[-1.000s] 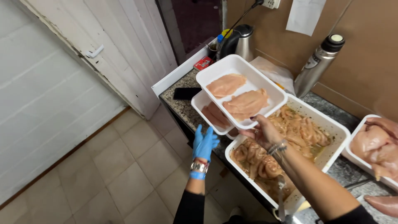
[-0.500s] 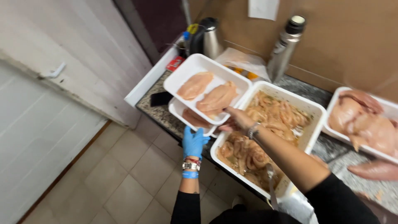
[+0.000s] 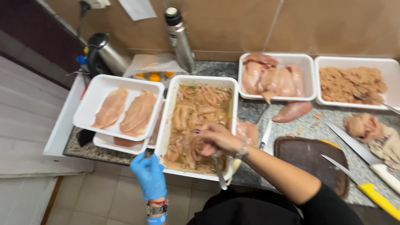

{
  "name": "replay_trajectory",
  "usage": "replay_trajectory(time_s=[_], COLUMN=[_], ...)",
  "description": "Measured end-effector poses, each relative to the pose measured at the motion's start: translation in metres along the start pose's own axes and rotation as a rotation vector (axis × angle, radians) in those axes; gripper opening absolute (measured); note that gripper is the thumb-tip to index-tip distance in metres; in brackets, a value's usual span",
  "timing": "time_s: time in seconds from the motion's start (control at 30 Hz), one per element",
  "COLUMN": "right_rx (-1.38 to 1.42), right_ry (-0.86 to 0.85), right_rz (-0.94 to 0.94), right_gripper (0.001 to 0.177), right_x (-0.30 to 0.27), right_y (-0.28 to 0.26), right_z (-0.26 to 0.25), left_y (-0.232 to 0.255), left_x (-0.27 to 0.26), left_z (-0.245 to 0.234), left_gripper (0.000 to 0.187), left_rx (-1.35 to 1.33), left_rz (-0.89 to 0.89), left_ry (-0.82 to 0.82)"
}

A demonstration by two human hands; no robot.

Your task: Slicing raw chicken breasts into thin strips on a cutting board in a kitchen.

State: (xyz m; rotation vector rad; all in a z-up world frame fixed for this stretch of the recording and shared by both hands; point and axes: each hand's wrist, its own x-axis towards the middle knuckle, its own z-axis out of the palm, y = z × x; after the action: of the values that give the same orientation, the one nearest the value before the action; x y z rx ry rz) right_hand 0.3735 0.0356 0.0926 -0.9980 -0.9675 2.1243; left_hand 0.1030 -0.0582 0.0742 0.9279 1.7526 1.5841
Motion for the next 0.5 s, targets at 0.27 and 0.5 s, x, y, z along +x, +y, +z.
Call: replay_trajectory(time_s=[0.27, 0.5], right_rx=[0.075, 0.012], right_ry=[0.501, 0.981], right_rz=[-0.064, -0.046], right_gripper=[0.017, 0.017], right_x=[-0.185, -0.35], right_y=[0.066, 0.095], right_z=[-0.16, -0.23], left_y=[0.115, 0.102], left_x=[-0.09, -0.131], left_z=[0.144, 0.239], left_gripper=[0.051, 0.045], left_rx=[0.054, 0.392], left_rz=[-0.001, 0.476], left_ry=[-0.548, -0.71])
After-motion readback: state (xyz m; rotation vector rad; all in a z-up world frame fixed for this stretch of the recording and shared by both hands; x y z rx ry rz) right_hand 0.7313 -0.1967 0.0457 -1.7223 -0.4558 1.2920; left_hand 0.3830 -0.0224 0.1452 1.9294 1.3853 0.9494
